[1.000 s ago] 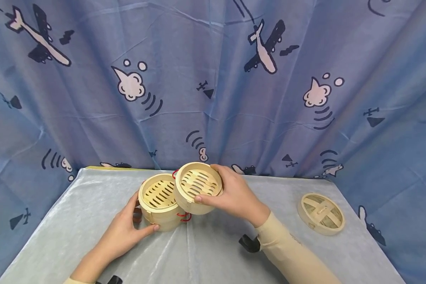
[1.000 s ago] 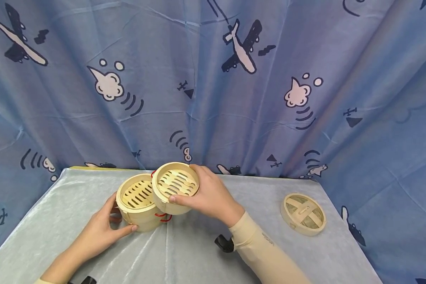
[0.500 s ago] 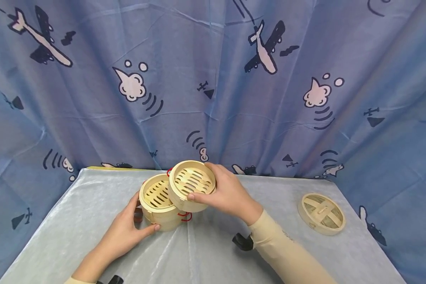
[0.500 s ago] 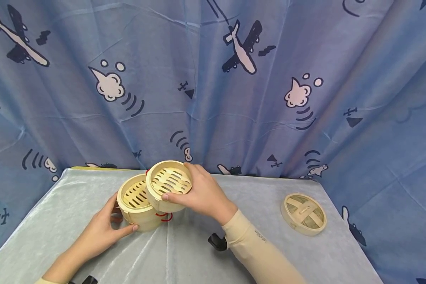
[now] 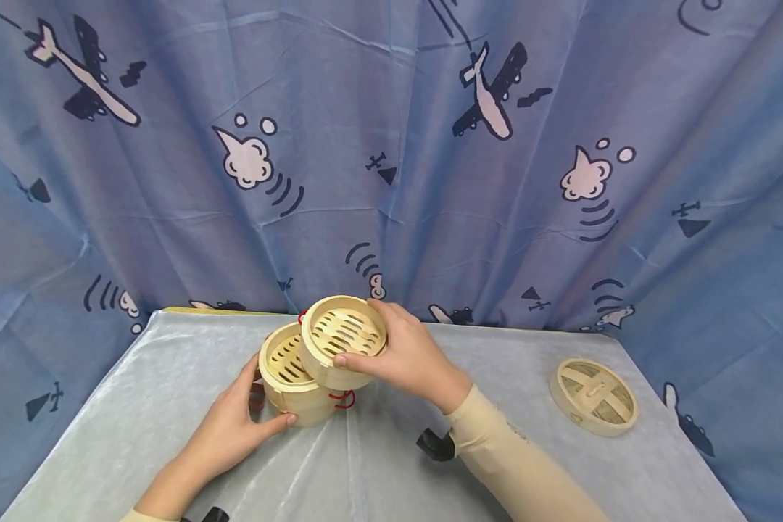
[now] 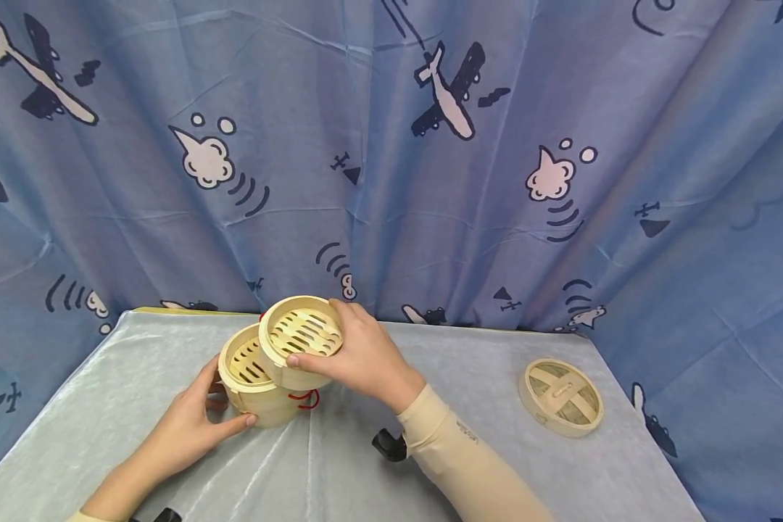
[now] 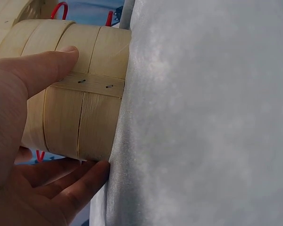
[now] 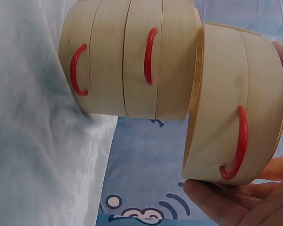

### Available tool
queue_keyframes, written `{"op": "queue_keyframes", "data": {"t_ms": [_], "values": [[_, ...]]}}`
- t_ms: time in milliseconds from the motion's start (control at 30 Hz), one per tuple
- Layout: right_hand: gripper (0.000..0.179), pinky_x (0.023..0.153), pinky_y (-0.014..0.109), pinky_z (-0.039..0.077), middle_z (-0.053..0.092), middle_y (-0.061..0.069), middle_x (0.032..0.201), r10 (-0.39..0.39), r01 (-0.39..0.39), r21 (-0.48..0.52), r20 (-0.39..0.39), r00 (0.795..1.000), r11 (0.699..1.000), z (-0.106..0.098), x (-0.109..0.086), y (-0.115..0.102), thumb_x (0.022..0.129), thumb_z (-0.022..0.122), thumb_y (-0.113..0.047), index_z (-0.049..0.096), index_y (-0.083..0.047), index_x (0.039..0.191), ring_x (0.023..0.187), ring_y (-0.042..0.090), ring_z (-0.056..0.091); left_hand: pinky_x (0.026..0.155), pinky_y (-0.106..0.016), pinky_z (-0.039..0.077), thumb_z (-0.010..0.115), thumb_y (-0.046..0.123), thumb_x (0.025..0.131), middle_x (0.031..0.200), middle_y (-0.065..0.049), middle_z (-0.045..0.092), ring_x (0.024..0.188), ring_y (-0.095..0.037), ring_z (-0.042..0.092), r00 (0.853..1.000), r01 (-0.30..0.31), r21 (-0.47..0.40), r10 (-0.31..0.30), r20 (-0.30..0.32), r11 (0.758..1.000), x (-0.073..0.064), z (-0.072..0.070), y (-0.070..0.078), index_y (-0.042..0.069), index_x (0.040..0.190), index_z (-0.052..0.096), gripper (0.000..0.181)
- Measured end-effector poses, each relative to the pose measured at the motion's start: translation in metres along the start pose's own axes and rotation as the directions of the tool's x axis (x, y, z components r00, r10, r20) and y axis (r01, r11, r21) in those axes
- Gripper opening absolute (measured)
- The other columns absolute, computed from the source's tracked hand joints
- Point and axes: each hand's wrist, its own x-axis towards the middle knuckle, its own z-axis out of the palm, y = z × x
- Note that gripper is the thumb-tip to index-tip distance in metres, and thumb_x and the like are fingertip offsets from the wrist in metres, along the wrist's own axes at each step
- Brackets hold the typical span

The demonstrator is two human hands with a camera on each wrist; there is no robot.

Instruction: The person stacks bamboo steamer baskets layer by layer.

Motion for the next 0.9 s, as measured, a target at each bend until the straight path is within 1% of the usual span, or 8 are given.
{"op": "queue_keyframes", "data": {"t_ms": [167,367,567,633,833,900], "values": [[0.103,0.106,0.046,0.054,0.066,0.006,0.139,0.007,-0.007,0.011,0.01,1.0,1.0,0.004,0.003,-0.004,0.077,0.088,-0.071,0.058,-0.009,0.154,0.127,0.021,0.063,0.093,-0.051,0.058,0.098,0.049,0.081,0.137,-0.013,0.067,0.108,-0.023,0.069,1.0,0.002,-0.01,-0.002,0.001,1.0,0.001,0.002,0.001,0.014,0.172,0.029,0.119],[0.106,0.106,0.049,0.054,0.064,0.011,0.143,0.039,-0.04,0.021,0.039,0.998,0.999,0.007,0.006,-0.012,0.078,0.087,-0.072,0.057,-0.007,0.156,0.13,0.026,0.062,0.094,-0.051,0.059,0.098,0.048,0.081,0.138,-0.015,0.066,0.111,-0.025,0.07,1.0,0.006,-0.012,-0.006,0.006,1.0,0.001,0.002,0.001,0.012,0.172,0.027,0.12],[0.099,0.103,0.046,0.055,0.067,0.006,0.137,0.03,-0.031,0.031,0.032,0.999,0.999,0.014,0.009,-0.014,0.079,0.087,-0.071,0.061,-0.011,0.151,0.125,0.022,0.064,0.094,-0.051,0.059,0.098,0.048,0.081,0.138,-0.015,0.066,0.11,-0.025,0.07,1.0,0.01,-0.011,-0.009,0.007,1.0,0.001,0.003,-0.001,0.012,0.172,0.028,0.12],[0.098,0.102,0.046,0.055,0.067,0.006,0.136,0.029,-0.03,0.033,0.028,0.999,0.999,0.015,0.01,-0.015,0.079,0.087,-0.071,0.061,-0.011,0.151,0.124,0.023,0.065,0.094,-0.051,0.059,0.098,0.049,0.081,0.138,-0.015,0.066,0.11,-0.025,0.07,1.0,0.011,-0.011,-0.011,0.009,1.0,0.001,0.002,-0.001,0.012,0.172,0.028,0.12],[0.101,0.105,0.047,0.055,0.066,0.008,0.14,0.04,-0.041,0.016,0.036,0.999,0.999,0.019,0.014,-0.02,0.079,0.086,-0.074,0.059,-0.01,0.153,0.127,0.024,0.064,0.093,-0.051,0.059,0.097,0.051,0.082,0.138,-0.015,0.066,0.109,-0.025,0.07,1.0,0.01,-0.01,-0.009,0.017,1.0,0.0,0.001,-0.002,0.014,0.173,0.026,0.121],[0.102,0.104,0.047,0.055,0.066,0.008,0.139,0.043,-0.043,0.0,0.042,0.998,0.999,0.02,0.015,-0.022,0.079,0.085,-0.075,0.058,-0.011,0.154,0.126,0.024,0.064,0.093,-0.05,0.059,0.097,0.05,0.082,0.138,-0.014,0.066,0.108,-0.024,0.07,1.0,0.008,-0.009,-0.008,0.013,1.0,0.001,0.001,-0.003,0.017,0.174,0.025,0.121]]}}
